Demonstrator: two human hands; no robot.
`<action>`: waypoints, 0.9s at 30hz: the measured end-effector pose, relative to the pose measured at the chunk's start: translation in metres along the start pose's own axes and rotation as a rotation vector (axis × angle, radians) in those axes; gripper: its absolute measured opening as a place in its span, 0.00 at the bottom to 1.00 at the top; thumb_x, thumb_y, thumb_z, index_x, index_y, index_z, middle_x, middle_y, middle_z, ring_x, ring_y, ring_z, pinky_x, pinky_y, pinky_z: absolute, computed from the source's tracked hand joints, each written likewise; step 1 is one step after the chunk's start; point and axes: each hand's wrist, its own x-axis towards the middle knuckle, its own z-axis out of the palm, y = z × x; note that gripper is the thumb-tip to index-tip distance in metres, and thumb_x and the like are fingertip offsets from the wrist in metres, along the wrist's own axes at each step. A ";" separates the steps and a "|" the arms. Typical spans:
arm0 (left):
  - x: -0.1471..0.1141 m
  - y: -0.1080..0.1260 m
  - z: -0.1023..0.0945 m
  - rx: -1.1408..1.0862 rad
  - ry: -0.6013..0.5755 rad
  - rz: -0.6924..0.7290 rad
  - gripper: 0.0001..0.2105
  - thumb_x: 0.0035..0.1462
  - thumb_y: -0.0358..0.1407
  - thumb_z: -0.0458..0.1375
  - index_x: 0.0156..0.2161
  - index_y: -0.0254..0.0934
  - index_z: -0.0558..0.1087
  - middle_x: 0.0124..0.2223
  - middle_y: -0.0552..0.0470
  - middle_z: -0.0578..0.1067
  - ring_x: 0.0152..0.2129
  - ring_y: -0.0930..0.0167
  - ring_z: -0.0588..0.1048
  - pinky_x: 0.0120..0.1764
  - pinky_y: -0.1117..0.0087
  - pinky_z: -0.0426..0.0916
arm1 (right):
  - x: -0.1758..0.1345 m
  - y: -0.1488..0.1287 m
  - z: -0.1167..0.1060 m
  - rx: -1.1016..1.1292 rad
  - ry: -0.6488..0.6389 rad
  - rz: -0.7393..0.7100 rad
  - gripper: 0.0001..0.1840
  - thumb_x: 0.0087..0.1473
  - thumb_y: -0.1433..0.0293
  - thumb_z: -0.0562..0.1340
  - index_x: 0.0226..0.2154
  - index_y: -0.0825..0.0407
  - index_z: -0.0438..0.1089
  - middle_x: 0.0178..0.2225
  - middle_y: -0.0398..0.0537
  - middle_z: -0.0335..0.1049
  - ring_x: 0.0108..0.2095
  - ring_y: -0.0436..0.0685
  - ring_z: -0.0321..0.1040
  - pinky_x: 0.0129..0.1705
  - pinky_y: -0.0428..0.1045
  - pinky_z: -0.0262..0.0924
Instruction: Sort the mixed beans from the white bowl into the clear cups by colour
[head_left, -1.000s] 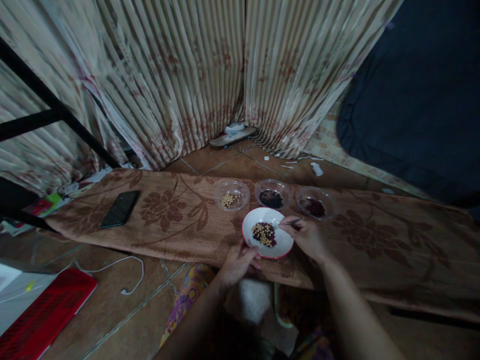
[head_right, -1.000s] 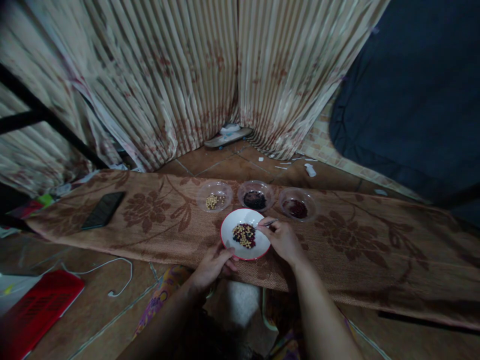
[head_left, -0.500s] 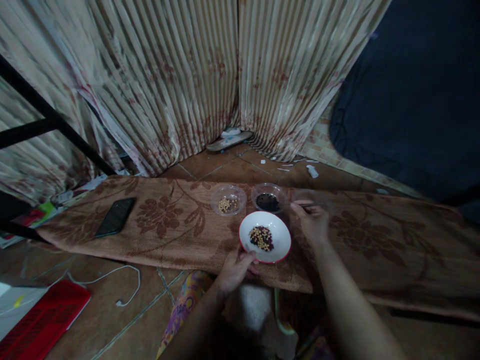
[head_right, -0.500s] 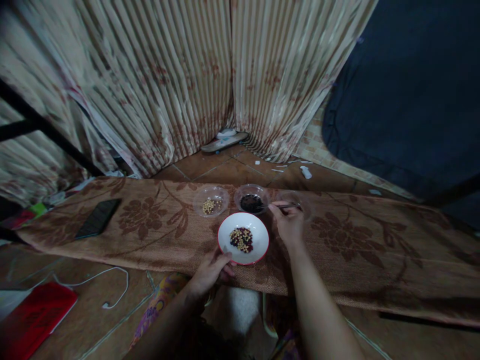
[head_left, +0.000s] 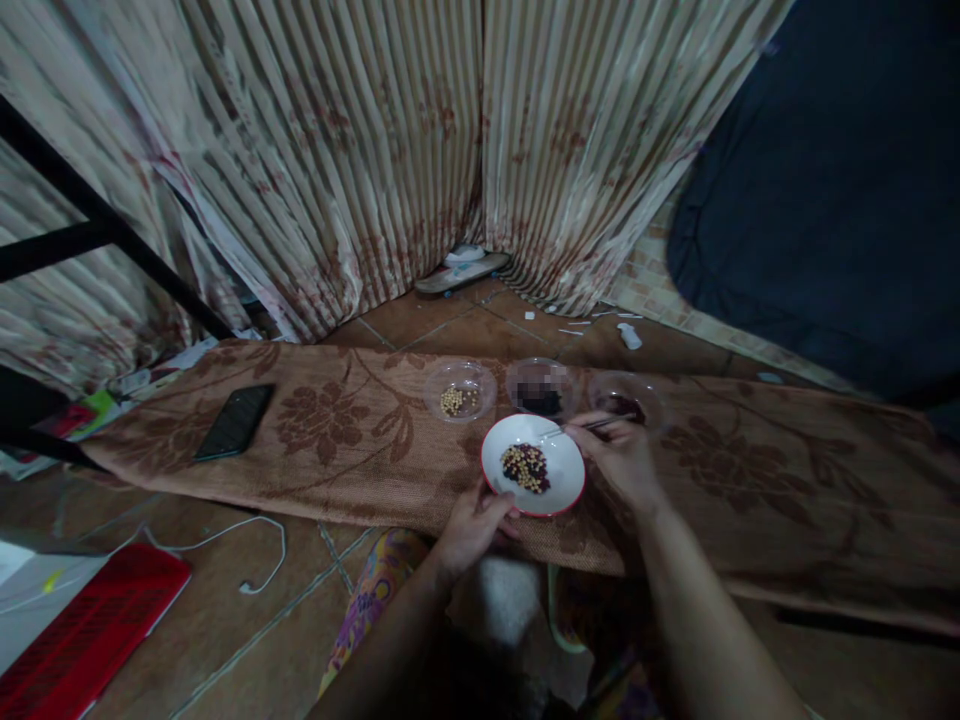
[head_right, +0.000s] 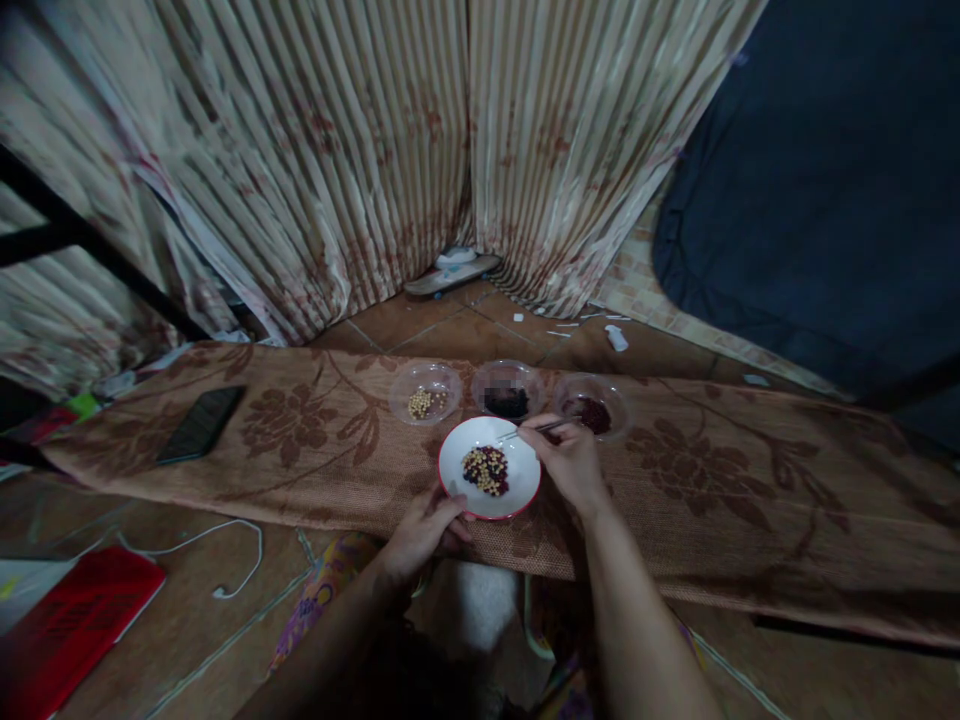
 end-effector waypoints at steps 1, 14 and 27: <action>0.000 0.000 0.000 -0.005 -0.003 0.001 0.19 0.51 0.44 0.56 0.44 0.33 0.65 0.31 0.50 0.75 0.17 0.74 0.73 0.16 0.79 0.61 | -0.005 0.000 -0.001 -0.006 -0.087 0.011 0.13 0.45 0.60 0.65 0.28 0.54 0.74 0.25 0.45 0.72 0.24 0.51 0.64 0.25 0.46 0.57; 0.002 -0.003 -0.001 -0.023 -0.006 0.012 0.19 0.49 0.46 0.57 0.41 0.34 0.66 0.30 0.51 0.74 0.17 0.75 0.73 0.17 0.78 0.63 | -0.012 0.013 -0.001 -0.096 -0.314 0.026 0.13 0.47 0.59 0.65 0.30 0.54 0.73 0.26 0.45 0.71 0.25 0.52 0.63 0.26 0.46 0.55; 0.002 -0.002 -0.001 -0.013 -0.001 -0.002 0.17 0.51 0.44 0.57 0.42 0.33 0.66 0.30 0.51 0.74 0.17 0.75 0.72 0.16 0.79 0.62 | -0.012 0.017 -0.002 -0.100 -0.349 0.040 0.13 0.47 0.60 0.64 0.31 0.53 0.73 0.29 0.47 0.73 0.31 0.55 0.67 0.32 0.48 0.61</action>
